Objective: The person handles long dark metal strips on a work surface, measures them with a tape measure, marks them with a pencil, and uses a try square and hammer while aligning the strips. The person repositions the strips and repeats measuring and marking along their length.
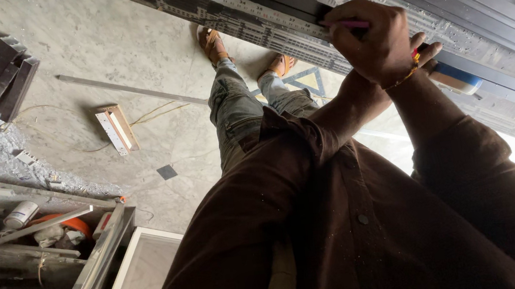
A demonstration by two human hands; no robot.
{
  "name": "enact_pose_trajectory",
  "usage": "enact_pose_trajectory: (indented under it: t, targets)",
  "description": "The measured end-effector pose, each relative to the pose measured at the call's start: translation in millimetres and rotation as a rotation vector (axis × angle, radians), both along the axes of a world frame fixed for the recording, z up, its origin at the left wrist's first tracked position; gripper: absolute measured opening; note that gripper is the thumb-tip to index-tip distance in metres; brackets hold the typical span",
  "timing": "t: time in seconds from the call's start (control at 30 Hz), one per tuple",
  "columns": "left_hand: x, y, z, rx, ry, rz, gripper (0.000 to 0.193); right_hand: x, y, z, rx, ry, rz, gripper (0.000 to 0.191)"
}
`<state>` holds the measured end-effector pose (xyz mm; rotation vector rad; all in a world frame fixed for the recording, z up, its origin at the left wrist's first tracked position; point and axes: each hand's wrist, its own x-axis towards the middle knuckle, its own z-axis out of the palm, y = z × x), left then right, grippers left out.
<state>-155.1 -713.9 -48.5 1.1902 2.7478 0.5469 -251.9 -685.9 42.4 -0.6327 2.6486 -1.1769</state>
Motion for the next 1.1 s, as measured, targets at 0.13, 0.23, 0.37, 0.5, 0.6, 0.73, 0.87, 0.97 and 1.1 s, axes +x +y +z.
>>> enact_pose_trajectory:
  t: [0.13, 0.23, 0.37, 0.5, 0.6, 0.73, 0.87, 0.97, 1.1]
  targets:
    - [0, 4, -4, 0.152, -0.015, 0.073, 0.055, 0, -2, -6, -0.008, -0.022, -0.021, 0.008]
    - [-1, 4, -4, 0.125, 0.028, 0.088, 0.052, -1, 2, -9, -0.101, -0.074, -0.073, 0.01]
    - [-4, 4, -1, -0.2, -0.167, -0.178, 0.029, -3, 18, -8, -0.245, -0.256, -0.261, 0.015]
    - [-4, 0, 3, 0.069, -0.044, 0.034, 0.025, -5, 32, -7, -0.258, -0.271, -0.27, 0.016]
    - [-4, -2, 3, 0.116, -0.068, 0.027, 0.026, -5, 35, -8, -0.266, -0.276, -0.289, 0.018]
    - [-1, 0, 1, 0.019, 0.079, 0.024, 0.033, -4, 28, -8, -0.205, -0.233, -0.2, 0.018]
    - [3, 3, -5, -0.169, -0.204, -0.188, 0.029, -2, 17, -3, -0.157, -0.24, -0.155, 0.016]
    - [4, 3, -7, -0.04, 0.1, 0.024, 0.056, -2, 8, -1, -0.138, -0.151, -0.074, 0.014]
    - [2, 4, -3, 0.227, -0.069, 0.073, 0.058, 1, 1, 1, -0.09, -0.088, -0.021, 0.011]
